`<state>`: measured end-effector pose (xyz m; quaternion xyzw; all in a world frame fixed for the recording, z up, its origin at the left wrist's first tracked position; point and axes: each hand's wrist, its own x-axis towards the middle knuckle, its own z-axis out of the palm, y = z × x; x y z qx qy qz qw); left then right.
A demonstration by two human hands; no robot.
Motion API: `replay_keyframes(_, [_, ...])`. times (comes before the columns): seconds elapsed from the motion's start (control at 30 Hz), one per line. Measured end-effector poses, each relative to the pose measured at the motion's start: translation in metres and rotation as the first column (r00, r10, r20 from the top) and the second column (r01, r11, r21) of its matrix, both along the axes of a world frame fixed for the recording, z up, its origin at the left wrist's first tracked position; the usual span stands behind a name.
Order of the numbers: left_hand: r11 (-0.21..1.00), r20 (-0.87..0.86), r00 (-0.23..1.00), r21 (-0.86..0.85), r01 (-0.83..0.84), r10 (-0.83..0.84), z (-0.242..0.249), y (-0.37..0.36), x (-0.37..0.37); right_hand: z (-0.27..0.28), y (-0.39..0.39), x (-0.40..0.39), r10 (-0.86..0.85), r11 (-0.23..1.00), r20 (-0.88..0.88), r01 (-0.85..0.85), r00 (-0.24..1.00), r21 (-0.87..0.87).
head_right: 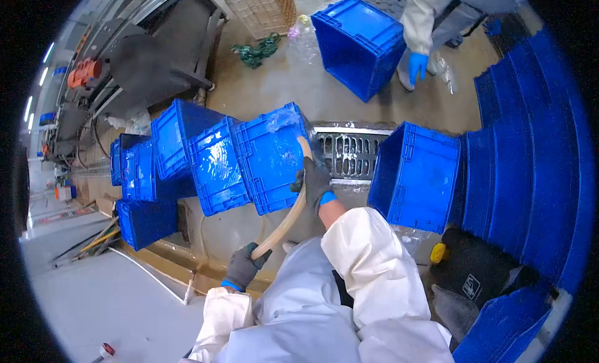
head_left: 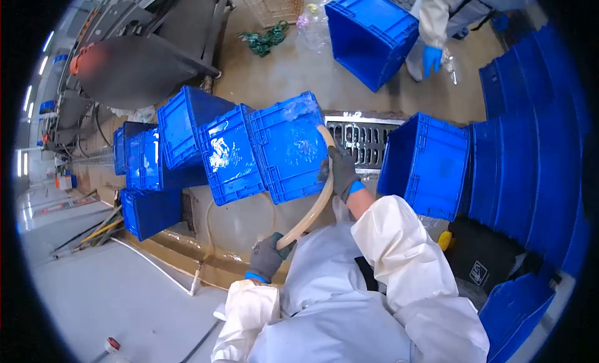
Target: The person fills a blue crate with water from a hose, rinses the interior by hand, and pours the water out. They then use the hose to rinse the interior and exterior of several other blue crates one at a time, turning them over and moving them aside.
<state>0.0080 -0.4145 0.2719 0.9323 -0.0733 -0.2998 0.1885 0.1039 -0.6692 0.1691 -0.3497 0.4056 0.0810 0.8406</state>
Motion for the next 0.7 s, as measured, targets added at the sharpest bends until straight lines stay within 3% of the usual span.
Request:
replay_keyframes(0.2, [1.000, -0.089, 0.996, -0.007, -0.008, 0.008, -0.008, 0.026, -0.025, -0.034, 0.025, -0.053, -0.065, 0.998, -0.051, 0.065, 0.997, -0.015])
replay_keyframes(0.3, [1.000, -0.119, 0.993, -0.004, -0.006, 0.006, -0.016, 0.036, -0.041, -0.044, 0.035, -0.078, -0.031, 0.997, -0.092, 0.024, 0.995, -0.074])
replay_keyframes(0.4, [0.999, -0.128, 0.991, -0.005, -0.049, 0.048, -0.019, 0.036, -0.043, -0.047, 0.034, -0.060, 0.117, 0.976, -0.138, -0.140, 0.984, -0.170])
replay_keyframes(0.5, [0.993, -0.075, 0.991, -0.034, -0.113, 0.110, -0.021, 0.034, -0.031, -0.035, 0.039, -0.026, 0.075, 0.969, 0.045, -0.062, 0.996, -0.240])
replay_keyframes(0.6, [0.986, -0.058, 0.986, -0.037, -0.160, 0.157, -0.017, 0.033, -0.020, 0.001, 0.043, -0.002, 0.021, 0.999, 0.044, -0.019, 0.999, -0.045])
replay_keyframes(0.7, [0.986, -0.088, 0.982, -0.026, -0.167, 0.164, -0.015, 0.046, -0.024, -0.009, 0.057, -0.009, 0.105, 0.986, 0.076, -0.094, 0.992, -0.135])
